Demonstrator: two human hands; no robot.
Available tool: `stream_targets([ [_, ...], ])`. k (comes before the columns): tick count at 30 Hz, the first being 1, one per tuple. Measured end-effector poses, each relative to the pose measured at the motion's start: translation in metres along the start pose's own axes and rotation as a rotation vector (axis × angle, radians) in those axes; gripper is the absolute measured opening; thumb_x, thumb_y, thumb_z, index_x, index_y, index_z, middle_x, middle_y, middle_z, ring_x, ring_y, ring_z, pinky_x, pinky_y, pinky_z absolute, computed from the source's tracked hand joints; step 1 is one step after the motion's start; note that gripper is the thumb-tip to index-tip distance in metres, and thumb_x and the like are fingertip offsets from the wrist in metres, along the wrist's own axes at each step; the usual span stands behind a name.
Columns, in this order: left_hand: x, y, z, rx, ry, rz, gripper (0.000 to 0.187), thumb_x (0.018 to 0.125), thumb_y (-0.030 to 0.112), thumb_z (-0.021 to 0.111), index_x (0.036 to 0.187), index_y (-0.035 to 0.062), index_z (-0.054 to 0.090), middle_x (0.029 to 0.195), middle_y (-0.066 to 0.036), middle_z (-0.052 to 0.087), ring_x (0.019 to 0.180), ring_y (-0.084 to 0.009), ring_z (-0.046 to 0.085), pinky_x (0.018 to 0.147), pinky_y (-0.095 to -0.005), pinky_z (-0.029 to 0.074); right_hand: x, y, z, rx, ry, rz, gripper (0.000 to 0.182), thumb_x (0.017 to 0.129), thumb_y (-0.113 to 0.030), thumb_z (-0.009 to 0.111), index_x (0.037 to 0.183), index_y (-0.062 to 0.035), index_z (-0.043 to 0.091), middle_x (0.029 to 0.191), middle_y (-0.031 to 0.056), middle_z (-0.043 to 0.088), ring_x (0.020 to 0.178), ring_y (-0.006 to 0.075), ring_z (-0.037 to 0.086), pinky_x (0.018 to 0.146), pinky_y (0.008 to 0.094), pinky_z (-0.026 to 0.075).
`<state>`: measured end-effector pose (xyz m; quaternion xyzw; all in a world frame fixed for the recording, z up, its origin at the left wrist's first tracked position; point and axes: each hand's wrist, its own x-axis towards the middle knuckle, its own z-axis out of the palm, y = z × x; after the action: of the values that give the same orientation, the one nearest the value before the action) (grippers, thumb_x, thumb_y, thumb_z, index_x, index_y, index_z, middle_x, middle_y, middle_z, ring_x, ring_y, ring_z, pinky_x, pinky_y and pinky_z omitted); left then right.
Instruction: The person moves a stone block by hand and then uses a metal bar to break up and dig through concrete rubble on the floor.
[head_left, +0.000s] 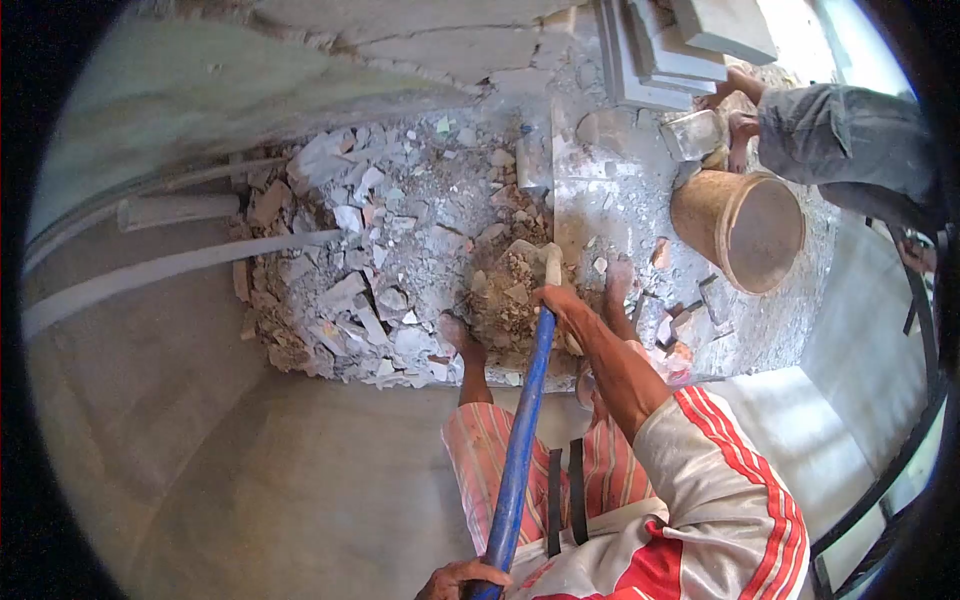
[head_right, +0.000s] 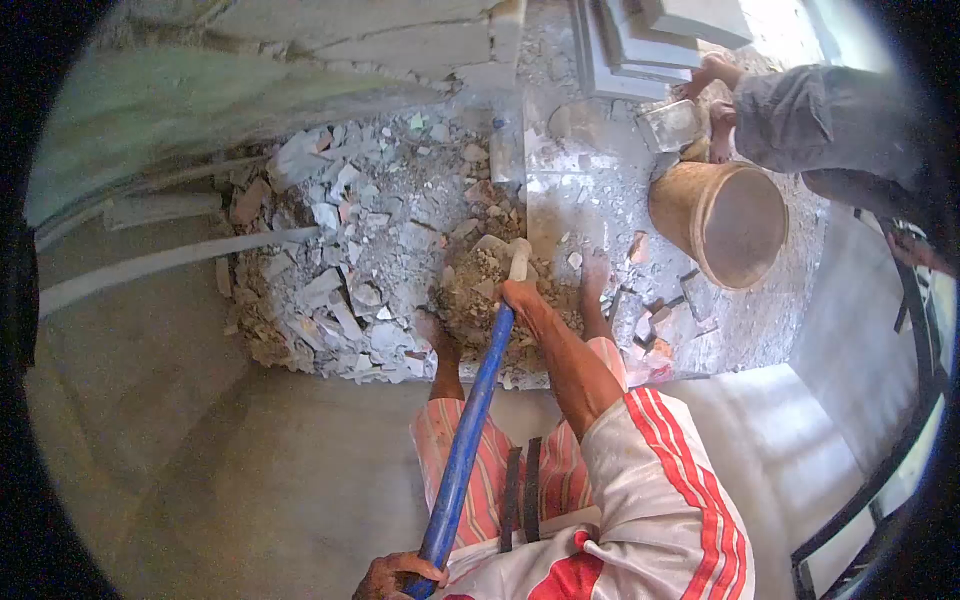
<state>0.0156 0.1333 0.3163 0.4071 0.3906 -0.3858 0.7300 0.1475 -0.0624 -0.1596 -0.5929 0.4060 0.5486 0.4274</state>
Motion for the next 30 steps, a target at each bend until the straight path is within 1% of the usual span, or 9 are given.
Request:
stream_targets([
  [5,-0.018,0.027,0.03,0.268,-0.076,-0.07,0.046,0.069,0.034,0.074,0.095,-0.0008,0.06,0.079,-0.007,0.055,0.067,-0.012,0.05,0.059,-0.0245,0.041,-0.035,0.008,-0.033,0.349,-0.045,0.005,0.013,0.072,-0.013,0.062,0.075,-0.0033,0.054,0.061,0.0047,0.052,0.046,0.0146,0.048,0.041,0.0284,0.039],
  [7,-0.015,0.061,0.071,0.012,-0.076,0.162,0.042,0.071,0.032,0.074,0.093,-0.0005,0.061,0.074,-0.005,0.054,0.06,-0.0098,0.047,0.053,-0.0221,0.036,-0.076,-0.004,-0.054,0.592,-0.05,0.093,0.01,0.074,-0.011,0.06,0.077,-0.0055,0.052,0.058,0.0031,0.049,0.044,0.0136,0.047,0.037,0.0275,0.038],
  [8,-0.011,0.065,0.078,-0.102,-0.19,0.157,0.04,0.071,0.032,0.073,0.091,-0.0007,0.062,0.073,-0.004,0.054,0.057,-0.0087,0.046,0.052,-0.02,0.034,-0.086,-0.005,-0.063,0.603,-0.051,0.082,0.01,0.074,-0.011,0.06,0.077,-0.0055,0.052,0.058,0.0031,0.049,0.044,0.0136,0.047,0.037,0.0275,0.038],
  [13,-0.024,0.078,0.111,0.093,-0.401,0.257,0.042,0.07,0.033,0.074,0.093,-0.0008,0.062,0.078,-0.007,0.056,0.063,-0.0123,0.049,0.056,-0.0229,0.037,-0.14,0.0,-0.136,0.938,-0.137,-0.024,0.01,0.075,-0.007,0.057,0.082,-0.007,0.05,0.056,0.0003,0.042,0.041,0.0131,0.042,0.035,0.0259,0.035],
  [17,-0.024,0.086,0.15,0.196,-0.594,0.324,0.045,0.07,0.034,0.075,0.095,-0.0009,0.062,0.082,-0.009,0.057,0.067,-0.0151,0.051,0.059,-0.0252,0.039,-0.182,0.008,-0.204,1.054,-0.083,-0.205,0.015,0.072,-0.006,0.061,0.085,-0.0022,0.054,0.06,0.0047,0.045,0.047,0.0165,0.045,0.042,0.0299,0.039],
  [23,-0.014,0.098,0.214,0.309,-0.898,0.336,0.048,0.069,0.036,0.075,0.097,-0.0011,0.062,0.089,-0.013,0.058,0.073,-0.0193,0.055,0.064,-0.0287,0.042,-0.263,0.022,-0.316,1.193,-0.046,-0.302,0.018,0.072,-0.005,0.06,0.084,-0.0085,0.047,0.063,0.0039,0.046,0.047,0.0155,0.045,0.042,0.0282,0.039],
  [25,-0.013,0.099,0.233,0.335,-0.993,0.333,0.05,0.069,0.037,0.076,0.098,-0.0012,0.063,0.091,-0.014,0.059,0.075,-0.0208,0.056,0.065,-0.0299,0.043,-0.289,0.027,-0.348,1.24,0.097,-0.39,0.018,0.073,-0.005,0.06,0.082,-0.0099,0.046,0.062,0.0032,0.046,0.048,0.0157,0.046,0.042,0.0281,0.04],
  [26,-0.011,0.099,0.242,0.344,-1.029,0.327,0.05,0.069,0.037,0.076,0.099,-0.0012,0.063,0.092,-0.015,0.059,0.076,-0.0215,0.057,0.066,-0.0304,0.044,-0.294,0.036,-0.371,1.323,-0.05,-0.335,0.017,0.072,-0.006,0.061,0.082,-0.0107,0.048,0.059,0.0017,0.045,0.048,0.0149,0.047,0.041,0.0281,0.041],
  [30,-0.003,0.104,0.267,0.356,-1.145,0.309,0.053,0.068,0.038,0.076,0.101,-0.0013,0.063,0.096,-0.017,0.06,0.08,-0.0243,0.059,0.069,-0.0328,0.046,-0.337,0.053,-0.426,1.219,0.162,-0.485,0.013,0.072,-0.01,0.063,0.071,-0.0122,0.05,0.057,0.0005,0.046,0.047,0.013,0.046,0.042,0.0275,0.04],
])
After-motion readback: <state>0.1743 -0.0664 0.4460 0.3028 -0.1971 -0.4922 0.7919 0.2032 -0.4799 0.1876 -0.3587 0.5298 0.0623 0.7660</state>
